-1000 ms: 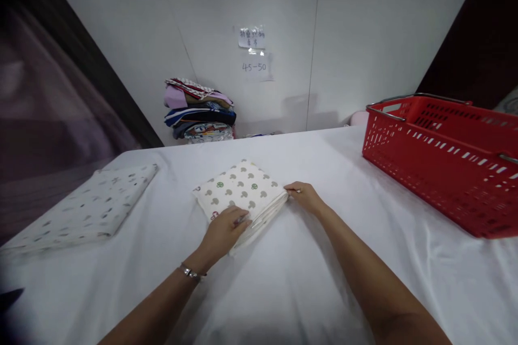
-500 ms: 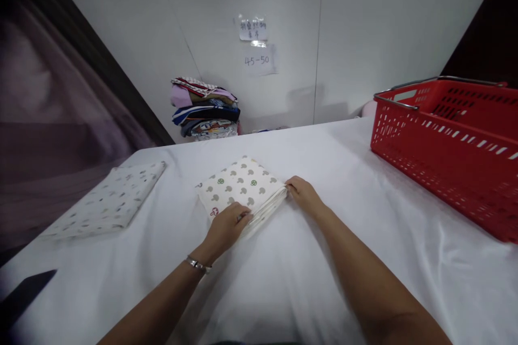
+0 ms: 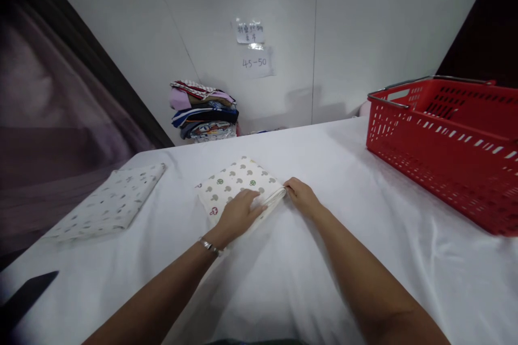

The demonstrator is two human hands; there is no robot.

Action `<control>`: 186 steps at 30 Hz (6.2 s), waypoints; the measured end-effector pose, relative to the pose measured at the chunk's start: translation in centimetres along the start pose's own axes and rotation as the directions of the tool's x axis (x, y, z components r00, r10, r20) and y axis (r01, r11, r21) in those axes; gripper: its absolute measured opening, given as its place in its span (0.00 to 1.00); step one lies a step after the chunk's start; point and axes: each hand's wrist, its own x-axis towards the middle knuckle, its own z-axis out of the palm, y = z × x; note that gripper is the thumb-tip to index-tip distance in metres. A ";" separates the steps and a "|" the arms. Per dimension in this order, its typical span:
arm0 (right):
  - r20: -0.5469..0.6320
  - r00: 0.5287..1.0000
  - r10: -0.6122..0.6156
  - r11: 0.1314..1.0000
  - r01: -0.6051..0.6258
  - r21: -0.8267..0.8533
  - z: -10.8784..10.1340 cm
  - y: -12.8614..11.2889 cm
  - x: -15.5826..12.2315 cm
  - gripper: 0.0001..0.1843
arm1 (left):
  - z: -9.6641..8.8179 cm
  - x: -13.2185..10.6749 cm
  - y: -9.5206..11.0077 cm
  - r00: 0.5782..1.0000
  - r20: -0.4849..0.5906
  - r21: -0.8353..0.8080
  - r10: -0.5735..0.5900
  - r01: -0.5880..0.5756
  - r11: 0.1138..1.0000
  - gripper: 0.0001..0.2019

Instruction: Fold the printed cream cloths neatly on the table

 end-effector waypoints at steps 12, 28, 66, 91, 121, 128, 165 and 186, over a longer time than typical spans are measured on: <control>-0.033 0.999 0.015 1.000 -0.016 -0.025 0.3 0.5 -0.5 0.09 | 5.0 5.4 2.4 0.997 -0.081 -0.042 -0.019 0.015 0.999 0.09; 0.016 1.000 0.009 0.999 -0.009 0.030 0.1 -0.1 -0.8 0.05 | 5.2 5.6 2.8 0.991 -0.113 -0.086 -0.074 0.064 0.994 0.05; 0.000 0.990 -0.142 0.985 0.141 -0.102 0.4 0.4 -0.8 0.15 | 5.8 4.4 2.6 0.985 -0.170 0.000 -0.001 0.001 1.000 0.03; -0.004 0.991 -0.134 0.976 0.131 -0.173 0.9 1.1 -1.1 0.16 | 1.3 -1.9 0.2 0.986 0.020 0.094 -0.168 0.166 0.982 0.04; 0.011 0.981 -0.192 0.946 0.188 -0.263 0.9 1.1 -1.1 0.15 | 0.7 -4.9 -0.7 0.993 0.026 0.152 -0.115 0.110 0.982 0.10; 0.007 0.981 -0.194 0.949 0.189 -0.252 1.2 1.5 -1.1 0.17 | 0.3 -4.1 -1.1 0.991 0.063 0.105 -0.120 0.113 0.988 0.10; 0.019 0.886 -0.463 0.850 0.450 -0.275 1.7 -1.4 -1.1 0.18 | 2.6 -4.9 0.7 0.999 0.004 0.450 0.042 -0.040 0.892 0.14; 0.137 0.865 -0.482 0.843 0.501 -0.195 2.4 -1.2 -1.3 0.18 | 2.3 -11.7 -1.9 0.952 -0.306 0.123 0.011 0.028 0.992 0.09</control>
